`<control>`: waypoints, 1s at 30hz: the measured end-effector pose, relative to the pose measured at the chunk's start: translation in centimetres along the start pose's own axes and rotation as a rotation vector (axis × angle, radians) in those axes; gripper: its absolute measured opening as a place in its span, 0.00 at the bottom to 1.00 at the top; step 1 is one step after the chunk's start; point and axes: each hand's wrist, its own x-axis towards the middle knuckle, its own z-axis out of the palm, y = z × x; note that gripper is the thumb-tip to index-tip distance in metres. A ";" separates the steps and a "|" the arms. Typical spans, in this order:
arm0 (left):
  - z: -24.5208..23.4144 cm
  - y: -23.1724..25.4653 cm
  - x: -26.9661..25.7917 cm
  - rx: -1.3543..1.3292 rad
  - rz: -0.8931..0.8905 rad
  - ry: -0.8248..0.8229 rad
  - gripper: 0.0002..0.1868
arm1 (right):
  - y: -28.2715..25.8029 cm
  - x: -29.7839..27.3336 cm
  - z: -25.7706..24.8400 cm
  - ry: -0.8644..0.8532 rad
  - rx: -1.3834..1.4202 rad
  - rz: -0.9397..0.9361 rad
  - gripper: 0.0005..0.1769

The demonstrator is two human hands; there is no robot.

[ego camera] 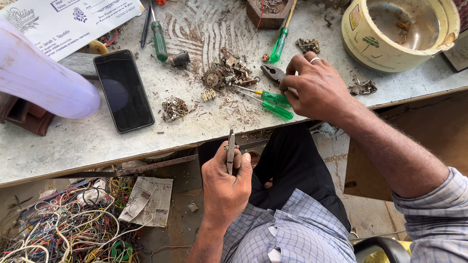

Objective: The person uses pliers and a screwdriver to disassemble and manipulate small metal lock components on a cluttered workbench. They repeatedly pick up parts, adjust them with tools, and place them back on the table.

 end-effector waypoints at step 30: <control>0.4 -2.4 -0.5 0.091 -0.042 0.041 0.15 | 1.3 -15.4 3.1 0.220 1.056 0.104 0.06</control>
